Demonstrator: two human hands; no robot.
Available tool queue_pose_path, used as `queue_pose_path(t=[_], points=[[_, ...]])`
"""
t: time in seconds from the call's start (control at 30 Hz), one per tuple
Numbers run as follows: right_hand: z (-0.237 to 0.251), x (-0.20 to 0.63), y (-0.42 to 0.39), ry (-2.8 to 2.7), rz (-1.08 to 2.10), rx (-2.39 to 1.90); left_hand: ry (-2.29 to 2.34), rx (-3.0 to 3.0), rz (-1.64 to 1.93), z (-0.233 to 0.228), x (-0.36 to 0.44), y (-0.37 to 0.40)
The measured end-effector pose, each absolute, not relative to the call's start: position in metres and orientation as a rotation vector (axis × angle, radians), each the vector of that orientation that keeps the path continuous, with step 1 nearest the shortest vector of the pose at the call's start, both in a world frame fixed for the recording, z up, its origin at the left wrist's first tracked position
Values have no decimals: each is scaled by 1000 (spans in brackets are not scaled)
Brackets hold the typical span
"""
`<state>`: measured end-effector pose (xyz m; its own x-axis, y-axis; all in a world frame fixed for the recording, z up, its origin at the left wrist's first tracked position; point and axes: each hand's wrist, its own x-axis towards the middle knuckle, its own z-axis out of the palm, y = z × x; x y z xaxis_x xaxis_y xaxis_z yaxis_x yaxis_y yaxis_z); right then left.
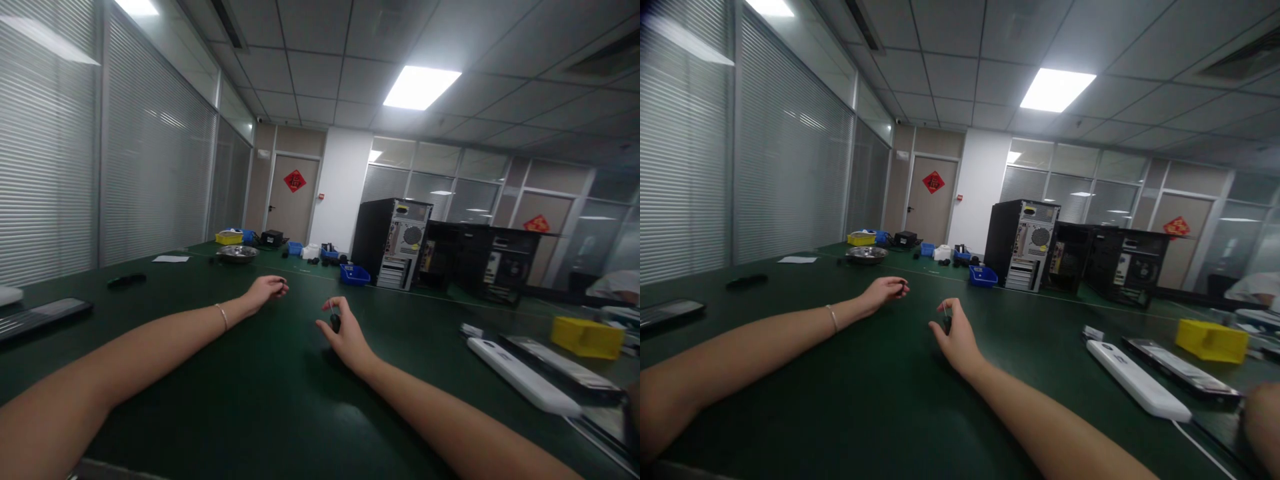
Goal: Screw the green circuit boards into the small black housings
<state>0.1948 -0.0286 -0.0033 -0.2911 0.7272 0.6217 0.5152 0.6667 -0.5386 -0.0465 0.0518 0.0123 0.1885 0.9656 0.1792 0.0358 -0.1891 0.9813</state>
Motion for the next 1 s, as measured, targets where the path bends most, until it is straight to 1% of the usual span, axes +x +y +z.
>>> queue_pose_path(t=[0.1, 0.2, 0.33, 0.43, 0.6, 0.87, 1.0], points=[[-5, 197, -27, -1986, 320, -972, 1222, 1397, 1349, 25, -106, 68], [-5, 196, -27, -1999, 349, -963, 1381, 1343, 1444, 31, -159, 70], [-5, 194, -26, -1992, 352, -961, 1465, 1339, 1480, 28, -189, 70], [-3, 193, -27, -1992, 340, -961, 1423, 1395, 1457, 22, -178, 74], [-1, 195, -30, -2035, 352, -965, 1234, 1555, 1333, 15, -130, 75], [-2, 197, -30, -2224, 419, -1003, 929, 1817, 975, 14, -44, 34], [-2, 197, -30, -2230, 389, -1009, 817, 1858, 895, 9, -21, 17]])
